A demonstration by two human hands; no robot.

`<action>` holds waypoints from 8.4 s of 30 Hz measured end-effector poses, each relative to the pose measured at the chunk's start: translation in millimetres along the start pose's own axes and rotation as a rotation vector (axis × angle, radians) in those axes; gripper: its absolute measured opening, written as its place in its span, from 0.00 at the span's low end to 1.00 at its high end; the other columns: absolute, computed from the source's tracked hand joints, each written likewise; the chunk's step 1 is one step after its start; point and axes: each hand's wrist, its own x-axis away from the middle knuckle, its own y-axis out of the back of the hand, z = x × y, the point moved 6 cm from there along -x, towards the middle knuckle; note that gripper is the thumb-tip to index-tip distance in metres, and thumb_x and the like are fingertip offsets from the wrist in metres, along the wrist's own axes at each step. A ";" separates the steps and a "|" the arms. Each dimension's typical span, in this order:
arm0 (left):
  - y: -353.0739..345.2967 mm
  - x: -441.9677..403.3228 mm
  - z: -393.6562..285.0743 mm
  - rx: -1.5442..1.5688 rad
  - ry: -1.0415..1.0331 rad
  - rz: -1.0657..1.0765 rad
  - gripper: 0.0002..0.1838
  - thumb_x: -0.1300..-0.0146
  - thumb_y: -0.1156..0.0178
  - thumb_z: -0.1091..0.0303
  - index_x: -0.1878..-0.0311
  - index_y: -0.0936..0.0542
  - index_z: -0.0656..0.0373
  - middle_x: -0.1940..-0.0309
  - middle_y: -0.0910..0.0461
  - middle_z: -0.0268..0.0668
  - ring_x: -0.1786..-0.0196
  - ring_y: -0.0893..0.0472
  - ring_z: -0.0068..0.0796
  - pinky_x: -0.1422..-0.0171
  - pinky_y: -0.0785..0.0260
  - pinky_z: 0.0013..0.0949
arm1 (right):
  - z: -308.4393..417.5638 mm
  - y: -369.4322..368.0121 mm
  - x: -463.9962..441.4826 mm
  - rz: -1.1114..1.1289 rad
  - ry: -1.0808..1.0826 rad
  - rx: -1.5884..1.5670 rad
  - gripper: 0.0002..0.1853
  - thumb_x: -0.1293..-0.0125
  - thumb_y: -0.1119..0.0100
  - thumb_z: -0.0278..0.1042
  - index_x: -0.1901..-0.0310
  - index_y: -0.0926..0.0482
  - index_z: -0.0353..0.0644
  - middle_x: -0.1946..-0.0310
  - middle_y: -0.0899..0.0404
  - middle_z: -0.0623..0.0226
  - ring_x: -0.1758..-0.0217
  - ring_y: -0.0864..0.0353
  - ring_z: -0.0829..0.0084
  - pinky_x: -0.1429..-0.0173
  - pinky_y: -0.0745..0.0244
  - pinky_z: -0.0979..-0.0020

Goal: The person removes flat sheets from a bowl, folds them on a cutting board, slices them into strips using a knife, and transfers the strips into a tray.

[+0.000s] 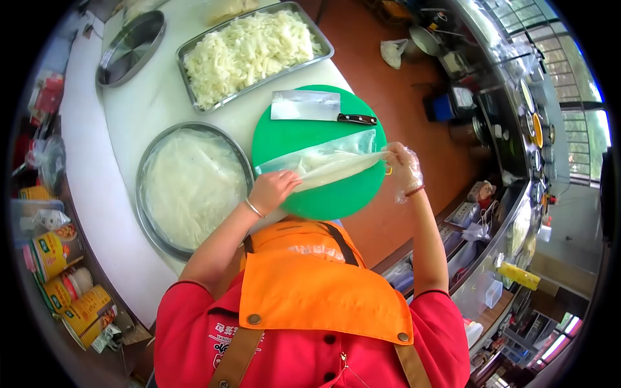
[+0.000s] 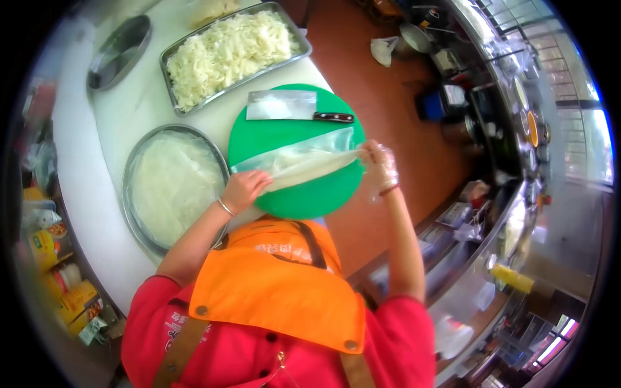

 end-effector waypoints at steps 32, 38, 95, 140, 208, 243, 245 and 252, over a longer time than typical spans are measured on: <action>-23.3 -186.2 17.5 -0.478 -0.372 0.205 0.15 0.43 0.34 0.67 0.53 0.21 0.57 0.57 0.22 0.38 0.48 0.23 0.38 0.36 0.32 0.45 | 52.1 -34.9 17.7 0.179 -0.056 0.566 0.17 0.27 0.47 0.48 0.55 0.29 0.40 0.66 0.17 0.51 0.64 0.16 0.48 0.62 0.21 0.51; -103.9 -254.5 -10.1 -0.352 -0.548 0.367 0.14 0.46 0.31 0.58 0.63 0.23 0.55 0.62 0.21 0.35 0.52 0.22 0.35 0.44 0.28 0.39 | 35.4 12.9 70.7 0.067 -0.328 0.462 0.18 0.26 0.48 0.50 0.54 0.28 0.40 0.63 0.17 0.47 0.59 0.17 0.46 0.57 0.23 0.50; -118.3 -205.9 13.7 -0.278 -0.512 0.369 0.16 0.47 0.30 0.54 0.62 0.21 0.52 0.62 0.20 0.32 0.50 0.23 0.34 0.47 0.30 0.41 | 12.6 -30.7 84.2 0.185 -0.337 0.449 0.21 0.26 0.48 0.50 0.56 0.32 0.36 0.61 0.18 0.43 0.57 0.18 0.43 0.55 0.24 0.47; -71.5 -153.9 18.6 -0.286 -0.488 0.234 0.18 0.49 0.30 0.53 0.65 0.24 0.53 0.63 0.25 0.33 0.52 0.25 0.37 0.50 0.33 0.41 | 31.0 -70.6 97.7 0.188 -0.308 0.452 0.23 0.28 0.47 0.56 0.58 0.29 0.39 0.68 0.17 0.43 0.63 0.17 0.41 0.60 0.23 0.45; -7.8 -124.9 43.1 -0.227 -0.297 0.278 0.21 0.52 0.27 0.50 0.68 0.26 0.52 0.66 0.27 0.34 0.55 0.25 0.38 0.53 0.34 0.40 | 97.1 -88.8 82.9 0.275 -0.206 0.511 0.24 0.28 0.47 0.57 0.56 0.30 0.38 0.69 0.17 0.43 0.64 0.16 0.41 0.59 0.22 0.46; 5.9 -95.9 72.7 -0.390 -0.261 0.291 0.23 0.51 0.29 0.45 0.63 0.22 0.54 0.62 0.24 0.33 0.50 0.25 0.35 0.49 0.32 0.40 | 85.0 -148.4 78.5 0.304 -0.228 0.479 0.25 0.28 0.48 0.59 0.57 0.30 0.38 0.67 0.17 0.42 0.61 0.16 0.42 0.57 0.21 0.48; 7.2 -100.3 78.4 -0.363 -0.226 0.367 0.24 0.52 0.29 0.45 0.63 0.22 0.54 0.62 0.24 0.34 0.50 0.25 0.36 0.49 0.32 0.40 | 89.5 -146.8 65.0 0.303 -0.209 0.448 0.26 0.28 0.48 0.59 0.57 0.30 0.38 0.66 0.17 0.43 0.61 0.16 0.42 0.56 0.21 0.48; 15.6 -73.8 58.2 -0.358 -0.222 0.258 0.24 0.53 0.27 0.46 0.64 0.23 0.54 0.63 0.25 0.35 0.51 0.25 0.37 0.49 0.33 0.41 | 85.9 -147.5 88.1 0.342 -0.128 0.537 0.24 0.27 0.49 0.58 0.57 0.32 0.39 0.70 0.17 0.43 0.65 0.16 0.42 0.61 0.21 0.47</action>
